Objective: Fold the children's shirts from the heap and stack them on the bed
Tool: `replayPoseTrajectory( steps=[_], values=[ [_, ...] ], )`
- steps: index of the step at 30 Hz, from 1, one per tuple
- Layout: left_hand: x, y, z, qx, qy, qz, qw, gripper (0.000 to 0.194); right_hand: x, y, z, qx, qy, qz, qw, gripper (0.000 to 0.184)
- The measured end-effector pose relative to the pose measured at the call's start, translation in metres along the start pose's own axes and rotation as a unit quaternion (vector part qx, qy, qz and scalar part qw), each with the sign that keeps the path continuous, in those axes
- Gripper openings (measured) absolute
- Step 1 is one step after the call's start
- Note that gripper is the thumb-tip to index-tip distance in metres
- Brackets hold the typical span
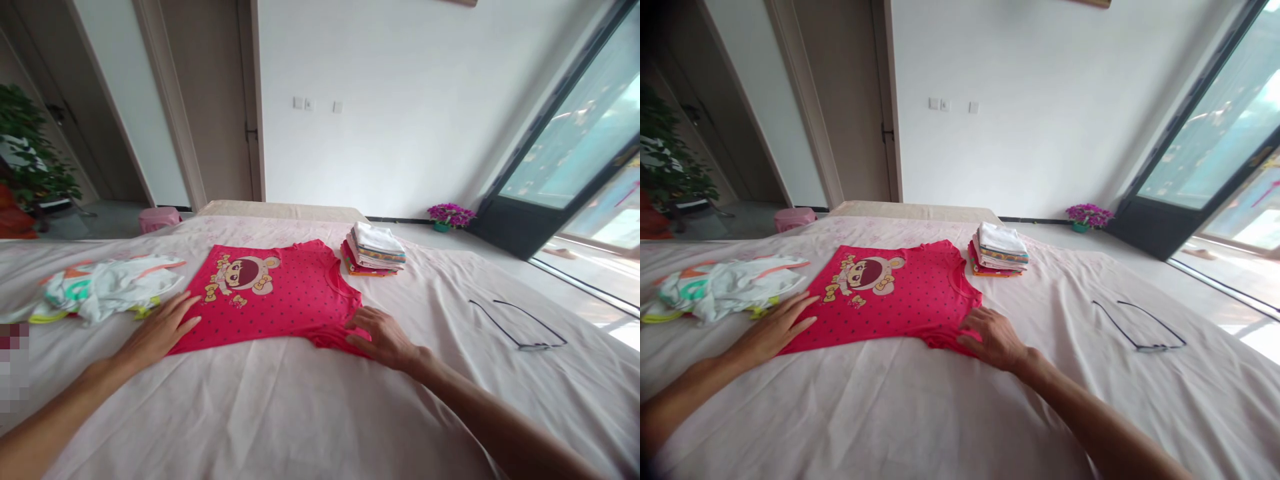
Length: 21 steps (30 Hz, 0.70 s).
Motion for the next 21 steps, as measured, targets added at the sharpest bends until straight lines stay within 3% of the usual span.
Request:
replayPoseTrajectory(
  steps=[4,7,10,16,21],
  values=[
    [0.029,-0.011,0.023,0.033,-0.04,-0.04,0.998,0.045,0.021,-0.023,-0.008,0.028,-0.06,-0.005,0.998,0.018],
    [0.044,-0.025,0.028,0.014,-0.083,-0.062,0.995,0.031,0.025,-0.021,-0.019,0.071,-0.086,-0.014,0.994,0.023],
    [0.048,-0.039,0.029,0.01,-0.097,-0.058,0.994,0.031,0.02,-0.014,-0.026,0.092,-0.093,-0.021,0.991,0.022],
    [0.027,-0.043,0.034,0.071,-0.071,-0.002,0.995,0.024,0.001,0.008,0.0,0.017,-0.059,-0.074,0.995,0.027],
    [-0.018,-0.041,0.045,0.167,-0.058,0.127,0.976,0.035,-0.036,0.053,0.031,-0.027,-0.009,-0.086,0.996,0.032]
  ],
)
Point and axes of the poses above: each hand's wrist, its own x-axis away from the middle knuckle, its own z-axis out of the back of the hand, y = z × x, the point moved 9 cm from there along -x, towards the middle knuckle, and after that the axes turned 15 degrees about z, right-handed, at the moved point
